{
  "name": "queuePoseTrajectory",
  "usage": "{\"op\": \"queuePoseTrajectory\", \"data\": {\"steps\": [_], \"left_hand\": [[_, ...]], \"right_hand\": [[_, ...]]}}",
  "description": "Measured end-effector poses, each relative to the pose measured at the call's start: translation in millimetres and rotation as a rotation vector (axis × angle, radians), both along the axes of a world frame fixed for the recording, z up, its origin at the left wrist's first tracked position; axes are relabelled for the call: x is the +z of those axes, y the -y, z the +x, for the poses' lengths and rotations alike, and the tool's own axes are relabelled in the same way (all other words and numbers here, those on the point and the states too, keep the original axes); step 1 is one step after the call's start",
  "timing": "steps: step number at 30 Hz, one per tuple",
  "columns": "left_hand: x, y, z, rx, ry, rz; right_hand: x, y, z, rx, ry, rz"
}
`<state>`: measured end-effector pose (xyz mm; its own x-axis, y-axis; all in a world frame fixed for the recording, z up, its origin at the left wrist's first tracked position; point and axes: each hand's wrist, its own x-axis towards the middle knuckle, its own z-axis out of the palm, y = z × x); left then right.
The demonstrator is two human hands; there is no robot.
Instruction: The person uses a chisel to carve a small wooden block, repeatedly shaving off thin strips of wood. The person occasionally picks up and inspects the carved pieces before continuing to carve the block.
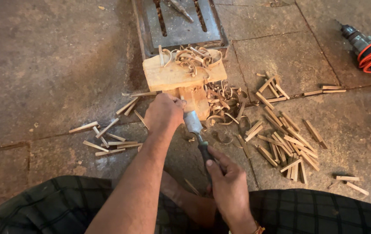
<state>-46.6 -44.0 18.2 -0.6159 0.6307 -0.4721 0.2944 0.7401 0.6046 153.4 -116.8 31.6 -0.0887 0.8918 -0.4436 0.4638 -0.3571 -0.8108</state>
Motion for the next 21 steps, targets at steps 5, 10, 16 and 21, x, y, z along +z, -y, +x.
{"op": "queuePoseTrajectory", "data": {"steps": [5,10,16,21], "left_hand": [[-2.9,2.6,-2.1,-0.014,-0.035,0.066],[-2.2,3.5,-2.5,-0.034,-0.018,0.038],[-2.2,4.4,1.2,-0.004,-0.073,0.063],[-0.8,3.6,1.0,-0.003,-0.035,0.037]], "right_hand": [[2.1,-0.5,-3.4,-0.04,-0.006,0.027],[5.9,0.2,-4.1,-0.049,0.01,-0.031],[3.1,3.4,-3.6,-0.048,-0.022,-0.022],[-0.9,3.3,-2.8,-0.054,-0.061,-0.002]]}}
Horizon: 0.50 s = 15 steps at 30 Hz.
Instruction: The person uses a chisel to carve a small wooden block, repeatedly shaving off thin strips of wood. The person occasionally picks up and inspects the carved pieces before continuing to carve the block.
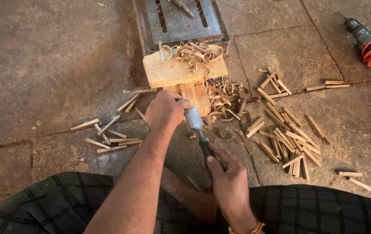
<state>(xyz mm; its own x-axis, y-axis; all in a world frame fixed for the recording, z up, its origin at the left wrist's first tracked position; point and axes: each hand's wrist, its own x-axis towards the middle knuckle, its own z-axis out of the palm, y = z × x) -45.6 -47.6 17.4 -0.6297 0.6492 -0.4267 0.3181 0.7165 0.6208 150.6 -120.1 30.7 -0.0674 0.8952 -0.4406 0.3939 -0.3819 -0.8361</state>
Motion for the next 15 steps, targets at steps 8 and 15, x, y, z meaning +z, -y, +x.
{"op": "queuePoseTrajectory", "data": {"steps": [8,15], "left_hand": [[2.4,0.7,1.0,-0.003,0.006,-0.001],[-0.6,1.0,0.3,-0.006,-0.004,0.022]], "right_hand": [[3.3,0.8,-2.3,-0.011,-0.008,-0.007],[1.3,2.1,-1.1,0.007,0.021,0.009]]}}
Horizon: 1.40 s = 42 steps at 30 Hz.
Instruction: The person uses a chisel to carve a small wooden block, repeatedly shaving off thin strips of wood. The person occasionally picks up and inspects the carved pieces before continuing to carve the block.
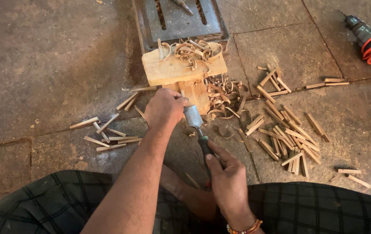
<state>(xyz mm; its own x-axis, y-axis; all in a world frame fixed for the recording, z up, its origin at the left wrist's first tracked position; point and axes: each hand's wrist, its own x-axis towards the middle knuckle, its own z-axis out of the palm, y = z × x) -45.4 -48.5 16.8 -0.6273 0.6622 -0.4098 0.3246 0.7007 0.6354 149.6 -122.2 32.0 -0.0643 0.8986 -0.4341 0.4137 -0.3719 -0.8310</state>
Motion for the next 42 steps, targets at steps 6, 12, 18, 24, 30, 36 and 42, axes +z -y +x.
{"op": "queuePoseTrajectory", "data": {"steps": [6,12,18,24,30,36,42], "left_hand": [[-4,-3,-2,-0.061,-0.029,-0.057],[-9,9,-13,-0.186,0.017,-0.043],[-25,12,-14,-0.231,0.032,-0.099],[-43,12,-12,-0.178,0.051,-0.075],[-35,12,-6,-0.143,0.011,-0.149],[-7,17,11,-0.008,-0.014,-0.146],[18,19,48,-0.309,-0.048,0.327]], "right_hand": [[-13,2,3,0.0,-0.04,0.064],[-32,2,7,0.029,-0.075,0.132],[-44,1,11,0.005,-0.249,0.154],[-51,18,-2,0.045,0.011,0.446],[-45,19,-7,0.059,0.084,0.398],[-37,7,-10,0.025,0.126,0.139],[-42,4,-4,0.146,0.076,0.578]]}}
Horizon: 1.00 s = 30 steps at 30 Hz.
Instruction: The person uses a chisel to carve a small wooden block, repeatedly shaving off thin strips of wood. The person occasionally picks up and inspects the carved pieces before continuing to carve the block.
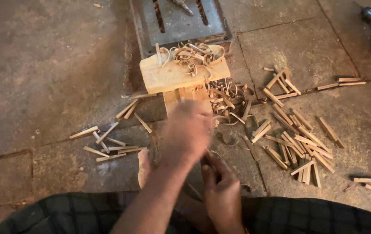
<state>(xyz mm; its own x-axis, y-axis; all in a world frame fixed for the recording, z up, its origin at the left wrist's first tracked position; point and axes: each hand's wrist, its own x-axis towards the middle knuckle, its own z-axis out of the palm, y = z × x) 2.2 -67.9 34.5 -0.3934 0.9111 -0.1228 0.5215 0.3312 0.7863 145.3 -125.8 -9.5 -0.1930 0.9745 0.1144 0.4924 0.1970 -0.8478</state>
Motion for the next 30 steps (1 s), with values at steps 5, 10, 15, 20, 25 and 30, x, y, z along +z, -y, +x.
{"op": "queuePoseTrajectory", "data": {"steps": [5,10,15,20,25,30], "left_hand": [[-7,-7,24,-0.333,-0.093,0.192],[-29,-9,26,-0.313,0.003,0.148],[-47,-36,16,-0.295,0.089,-0.09],[-47,-83,-10,-0.207,-0.114,0.075],[-25,-44,5,-0.213,-0.176,0.063],[-22,-4,-18,0.313,-0.142,0.262]], "right_hand": [[-11,3,1,-0.184,0.07,-0.464],[-9,2,-1,-0.17,-0.025,-0.298],[-1,-20,-18,-0.151,0.144,-0.442],[-27,-60,-45,-0.097,0.014,-0.18],[-21,-59,-38,-0.088,-0.131,-0.353],[10,-66,-18,-0.036,-0.676,-0.863]]}}
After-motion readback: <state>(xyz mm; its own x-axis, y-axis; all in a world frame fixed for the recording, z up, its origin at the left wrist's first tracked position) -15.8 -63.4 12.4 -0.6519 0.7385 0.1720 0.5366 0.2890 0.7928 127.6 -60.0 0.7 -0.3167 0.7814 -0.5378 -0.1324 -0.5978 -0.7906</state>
